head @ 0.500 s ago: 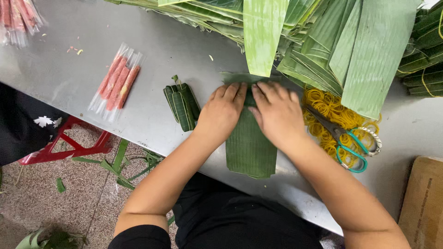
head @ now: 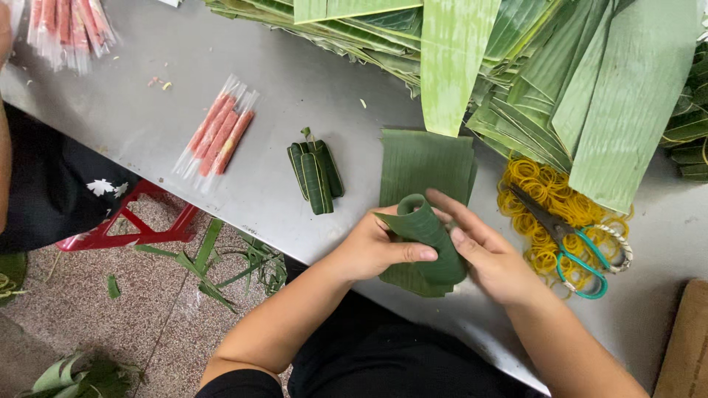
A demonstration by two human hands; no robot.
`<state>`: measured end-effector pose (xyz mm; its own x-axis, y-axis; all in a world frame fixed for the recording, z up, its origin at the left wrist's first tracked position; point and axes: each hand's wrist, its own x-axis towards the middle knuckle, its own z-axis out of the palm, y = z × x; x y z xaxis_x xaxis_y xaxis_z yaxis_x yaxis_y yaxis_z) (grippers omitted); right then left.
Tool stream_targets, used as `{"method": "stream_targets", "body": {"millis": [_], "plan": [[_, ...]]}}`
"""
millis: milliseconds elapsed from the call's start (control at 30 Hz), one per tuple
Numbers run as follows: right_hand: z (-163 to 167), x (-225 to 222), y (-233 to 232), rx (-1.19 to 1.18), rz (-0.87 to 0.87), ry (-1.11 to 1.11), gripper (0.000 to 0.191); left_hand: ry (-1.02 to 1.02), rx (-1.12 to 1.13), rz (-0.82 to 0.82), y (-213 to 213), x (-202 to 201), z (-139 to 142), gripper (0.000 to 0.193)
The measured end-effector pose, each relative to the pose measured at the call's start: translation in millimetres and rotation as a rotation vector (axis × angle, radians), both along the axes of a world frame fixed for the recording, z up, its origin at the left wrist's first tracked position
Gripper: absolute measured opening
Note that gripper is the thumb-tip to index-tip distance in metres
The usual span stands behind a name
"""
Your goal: The person folds cut banana leaf pieces around fillings to form small rectangular bundles, creasing the leaf sides and folding the ends over. They secure each finished bundle with a yellow rubber band and place it in a growing row of completed bundles on the stainless steel table.
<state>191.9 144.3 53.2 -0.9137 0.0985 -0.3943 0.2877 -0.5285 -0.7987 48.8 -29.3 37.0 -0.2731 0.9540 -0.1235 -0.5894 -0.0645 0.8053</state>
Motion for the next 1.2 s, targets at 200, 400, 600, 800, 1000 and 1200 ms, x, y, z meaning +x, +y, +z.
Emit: {"method": "stream_targets", "body": {"millis": [200,400,600,800,1000,1200], "plan": [[25.6,-0.4,-0.2,1.602,0.04,0.437,0.058,0.529,-0.346,0.144,2.9,1.8,-1.6,0.044],[38.1,-3.8,-16.9,1.669,0.294,0.311,0.071,0.681,-0.555,0.07,6.1,21.3,8.3,0.072],[31.0,10.6,-8.0,1.256,0.068,0.234,0.068,0.172,-0.152,-0.217,-7.5,-4.1,5.2,0.108],[22.3,18.6,-11.9,1.068,0.106,0.242,0.065,0.653,-0.21,-0.125,-13.1,-1.9,0.8,0.11],[17.4,13.9,-17.6,1.447,0.063,0.643,0.061,0.212,-0.213,-0.081,-14.6,18.6,-2.8,0.088],[23.2,12.8,-27.9,1.236,0.008,0.731,0.031,-0.226,-0.12,-0.38,-18.5,18.2,-16.2,0.089]]}}
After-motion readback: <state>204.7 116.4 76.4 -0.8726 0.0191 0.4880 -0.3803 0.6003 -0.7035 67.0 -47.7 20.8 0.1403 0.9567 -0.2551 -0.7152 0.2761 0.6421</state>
